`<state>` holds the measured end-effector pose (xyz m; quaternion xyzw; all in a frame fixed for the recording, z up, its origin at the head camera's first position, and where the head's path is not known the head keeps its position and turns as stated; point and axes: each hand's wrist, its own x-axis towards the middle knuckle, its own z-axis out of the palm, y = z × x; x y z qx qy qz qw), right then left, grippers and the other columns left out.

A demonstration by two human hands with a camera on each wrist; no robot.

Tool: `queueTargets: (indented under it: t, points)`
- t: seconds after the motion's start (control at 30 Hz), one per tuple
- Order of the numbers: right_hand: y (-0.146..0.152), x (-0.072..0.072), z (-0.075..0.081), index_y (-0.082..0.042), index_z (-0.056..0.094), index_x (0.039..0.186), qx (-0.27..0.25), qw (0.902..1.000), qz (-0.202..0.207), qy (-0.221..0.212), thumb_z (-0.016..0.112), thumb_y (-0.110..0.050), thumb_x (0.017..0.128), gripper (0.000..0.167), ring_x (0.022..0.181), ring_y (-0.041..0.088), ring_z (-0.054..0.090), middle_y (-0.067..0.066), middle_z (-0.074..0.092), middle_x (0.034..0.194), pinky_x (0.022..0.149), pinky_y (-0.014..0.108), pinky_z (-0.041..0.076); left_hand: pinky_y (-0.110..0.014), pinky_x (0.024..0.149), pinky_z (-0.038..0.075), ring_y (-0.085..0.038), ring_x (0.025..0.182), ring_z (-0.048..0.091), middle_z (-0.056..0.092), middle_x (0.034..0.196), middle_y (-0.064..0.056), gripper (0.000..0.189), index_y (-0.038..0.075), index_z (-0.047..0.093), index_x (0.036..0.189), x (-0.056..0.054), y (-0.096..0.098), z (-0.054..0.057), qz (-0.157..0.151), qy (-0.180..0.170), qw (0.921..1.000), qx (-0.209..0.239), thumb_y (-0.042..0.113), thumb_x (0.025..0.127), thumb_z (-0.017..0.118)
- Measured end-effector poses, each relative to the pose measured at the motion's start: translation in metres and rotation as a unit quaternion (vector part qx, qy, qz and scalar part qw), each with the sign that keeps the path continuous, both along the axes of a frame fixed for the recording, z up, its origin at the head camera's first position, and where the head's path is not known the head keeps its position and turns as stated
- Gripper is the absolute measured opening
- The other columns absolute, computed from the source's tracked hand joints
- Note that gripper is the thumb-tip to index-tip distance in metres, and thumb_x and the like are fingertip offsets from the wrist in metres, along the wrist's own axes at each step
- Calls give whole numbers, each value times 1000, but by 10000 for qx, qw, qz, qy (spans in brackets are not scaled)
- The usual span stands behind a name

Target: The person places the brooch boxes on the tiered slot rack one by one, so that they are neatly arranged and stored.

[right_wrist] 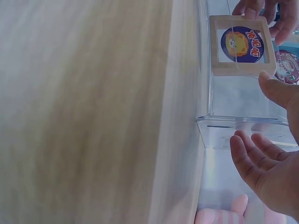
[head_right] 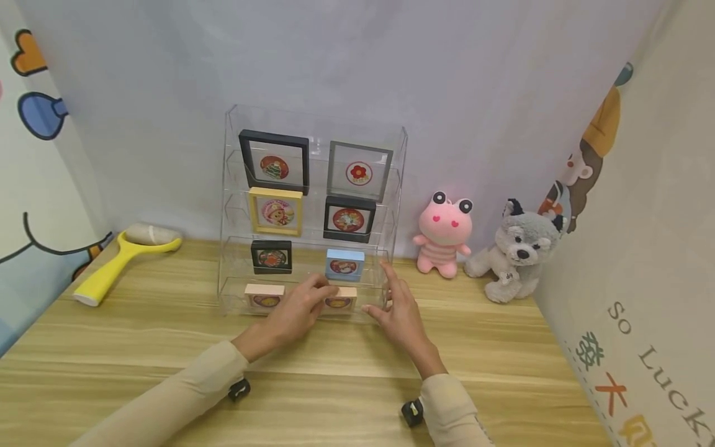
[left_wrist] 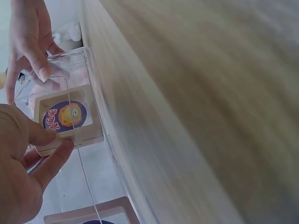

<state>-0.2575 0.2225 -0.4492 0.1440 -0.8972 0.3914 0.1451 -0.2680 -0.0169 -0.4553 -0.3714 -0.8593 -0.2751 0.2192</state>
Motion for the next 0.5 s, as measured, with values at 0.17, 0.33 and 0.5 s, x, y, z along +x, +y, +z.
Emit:
queueTargets:
  t: [0.17,0.33,0.5]
  points:
    - [-1,0,1,-13,32,154,-15,10000,20,26,85,-7,78,92,89,40,67,18,56,103,66,29,56,-31,82,56,-24,94,63,64,104,-12,40,4,72,115,0,1,2,99,222,9996,129,-16,80,69]
    - [0,-1,1,-15,32,154,31,10000,17,25,85,-8,79,92,89,38,67,16,56,103,66,29,57,-35,85,55,-26,97,62,64,106,-13,37,5,72,116,0,0,4,105,307,9993,166,-12,83,69]
    - [2,-2,-1,-13,32,154,10,10000,78,-15,85,-7,78,93,89,39,67,18,55,102,65,27,56,-35,81,55,-25,97,62,63,108,-13,34,6,71,118,6,-12,9,-5,521,9983,278,-6,85,71]
